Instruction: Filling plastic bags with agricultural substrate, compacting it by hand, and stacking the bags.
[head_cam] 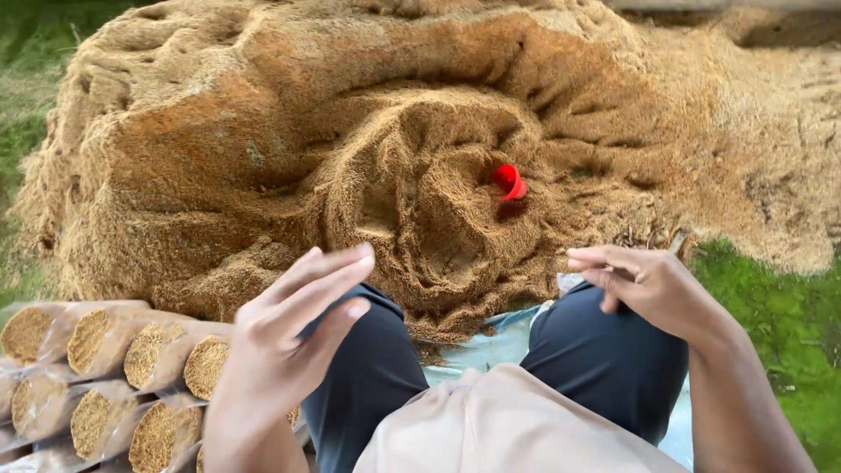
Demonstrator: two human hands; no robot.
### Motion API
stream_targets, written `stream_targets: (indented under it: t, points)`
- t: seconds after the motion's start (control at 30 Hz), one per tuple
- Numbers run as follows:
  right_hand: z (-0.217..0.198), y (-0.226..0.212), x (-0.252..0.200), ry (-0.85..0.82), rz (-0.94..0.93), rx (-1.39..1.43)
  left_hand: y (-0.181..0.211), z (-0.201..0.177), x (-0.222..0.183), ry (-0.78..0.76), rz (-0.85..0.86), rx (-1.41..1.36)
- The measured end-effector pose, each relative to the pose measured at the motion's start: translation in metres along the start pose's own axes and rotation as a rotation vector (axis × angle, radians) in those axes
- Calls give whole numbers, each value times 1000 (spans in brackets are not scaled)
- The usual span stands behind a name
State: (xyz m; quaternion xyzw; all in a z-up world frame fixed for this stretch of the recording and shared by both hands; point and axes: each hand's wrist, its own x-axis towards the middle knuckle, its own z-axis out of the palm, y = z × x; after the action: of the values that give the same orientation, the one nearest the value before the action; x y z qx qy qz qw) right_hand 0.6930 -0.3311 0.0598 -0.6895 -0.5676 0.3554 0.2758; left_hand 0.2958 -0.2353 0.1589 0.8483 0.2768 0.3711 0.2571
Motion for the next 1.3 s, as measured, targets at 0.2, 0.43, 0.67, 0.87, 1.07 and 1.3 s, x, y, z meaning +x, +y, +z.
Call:
stream_targets:
  t: [0.2,0.43,0.67,0.87,1.07,1.3]
  points:
    - [2,31,20,26,84,-187,-2,-3,29,-285,160,-93]
    - [-17,66,33,66,-147,-336,-98,79,12,-563,-235,-131]
    - [-10,59,44,-106,184,-341,-166,120,-1,-782,-630,229]
    - [1,65,49,-147,256,-319,-192,128,-12,-835,-615,192]
    - [1,59,53,-163,253,-317,-212,130,-30,-786,-540,198]
    - [1,49,57,-188,418,-448,-177,99,-6,-586,-372,94]
